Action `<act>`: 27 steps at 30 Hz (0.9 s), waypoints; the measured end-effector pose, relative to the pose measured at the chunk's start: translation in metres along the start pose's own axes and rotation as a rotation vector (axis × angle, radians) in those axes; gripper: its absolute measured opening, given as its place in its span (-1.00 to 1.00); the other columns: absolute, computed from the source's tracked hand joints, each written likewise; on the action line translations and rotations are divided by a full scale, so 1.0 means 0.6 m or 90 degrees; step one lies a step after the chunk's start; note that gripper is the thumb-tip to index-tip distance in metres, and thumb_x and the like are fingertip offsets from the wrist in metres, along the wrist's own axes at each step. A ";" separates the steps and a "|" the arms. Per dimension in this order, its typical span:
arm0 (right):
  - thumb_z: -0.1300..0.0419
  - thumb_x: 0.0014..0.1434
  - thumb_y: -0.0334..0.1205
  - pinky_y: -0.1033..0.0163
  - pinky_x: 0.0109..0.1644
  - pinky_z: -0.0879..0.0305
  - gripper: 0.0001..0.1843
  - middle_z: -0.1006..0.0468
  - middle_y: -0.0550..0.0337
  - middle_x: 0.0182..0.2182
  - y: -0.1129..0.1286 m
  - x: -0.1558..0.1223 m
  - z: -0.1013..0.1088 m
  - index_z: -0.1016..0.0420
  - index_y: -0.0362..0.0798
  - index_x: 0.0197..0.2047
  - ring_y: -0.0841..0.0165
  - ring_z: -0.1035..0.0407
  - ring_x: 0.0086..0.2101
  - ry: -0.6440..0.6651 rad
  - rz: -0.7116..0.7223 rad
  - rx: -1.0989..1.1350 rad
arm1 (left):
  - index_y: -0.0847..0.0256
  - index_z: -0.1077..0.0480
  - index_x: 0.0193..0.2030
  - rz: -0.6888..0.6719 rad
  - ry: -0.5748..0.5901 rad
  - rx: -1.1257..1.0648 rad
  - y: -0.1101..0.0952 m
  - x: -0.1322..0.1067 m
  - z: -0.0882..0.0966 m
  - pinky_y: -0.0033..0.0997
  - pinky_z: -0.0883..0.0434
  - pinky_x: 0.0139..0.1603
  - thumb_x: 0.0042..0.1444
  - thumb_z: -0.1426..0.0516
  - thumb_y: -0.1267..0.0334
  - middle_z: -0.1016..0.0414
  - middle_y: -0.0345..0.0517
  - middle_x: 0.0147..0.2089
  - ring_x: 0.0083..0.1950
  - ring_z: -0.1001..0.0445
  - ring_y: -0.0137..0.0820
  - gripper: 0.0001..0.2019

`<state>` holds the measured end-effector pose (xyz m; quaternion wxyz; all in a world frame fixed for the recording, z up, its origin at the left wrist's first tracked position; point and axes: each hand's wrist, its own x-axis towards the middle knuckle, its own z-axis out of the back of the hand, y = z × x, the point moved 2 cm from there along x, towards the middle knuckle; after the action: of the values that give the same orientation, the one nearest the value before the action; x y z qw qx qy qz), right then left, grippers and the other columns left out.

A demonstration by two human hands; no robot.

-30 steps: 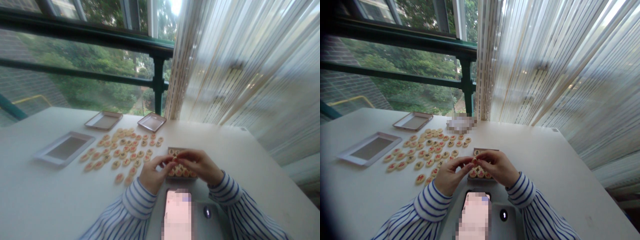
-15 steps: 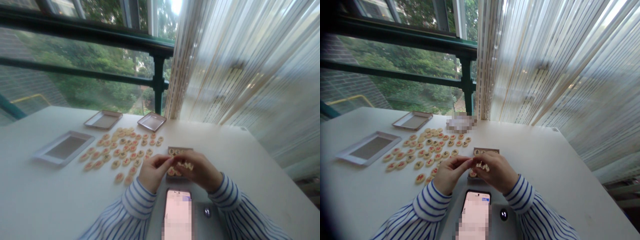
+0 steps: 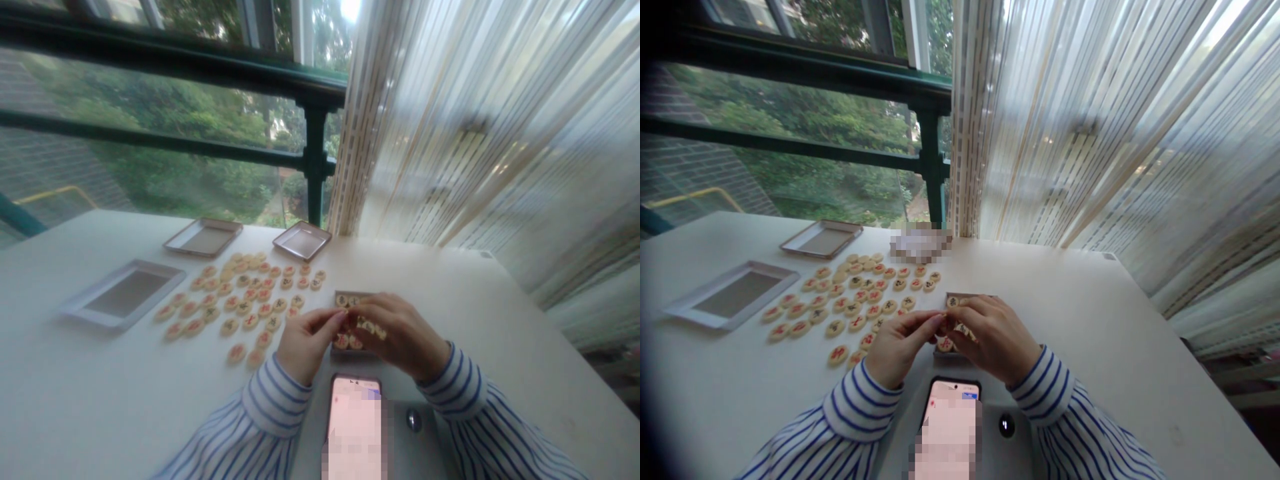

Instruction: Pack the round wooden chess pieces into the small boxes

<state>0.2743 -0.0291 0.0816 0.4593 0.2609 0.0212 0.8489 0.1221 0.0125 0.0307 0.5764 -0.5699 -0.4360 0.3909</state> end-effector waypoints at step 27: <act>-0.05 0.15 -0.18 0.23 -0.18 -0.22 -0.78 -0.48 0.07 -0.27 0.000 0.002 -0.003 -0.38 -0.06 -0.15 0.35 -0.32 -0.27 0.000 -0.011 -0.011 | 0.30 -0.47 -0.22 -0.021 0.025 0.004 0.003 0.000 0.002 -0.43 -0.45 -0.35 -0.04 -0.15 0.21 -0.56 -0.05 -0.34 -0.35 -0.49 -0.37 -0.74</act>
<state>0.2729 -0.0280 0.0802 0.4686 0.2569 0.0163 0.8451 0.1210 0.0132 0.0288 0.5932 -0.5681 -0.4329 0.3714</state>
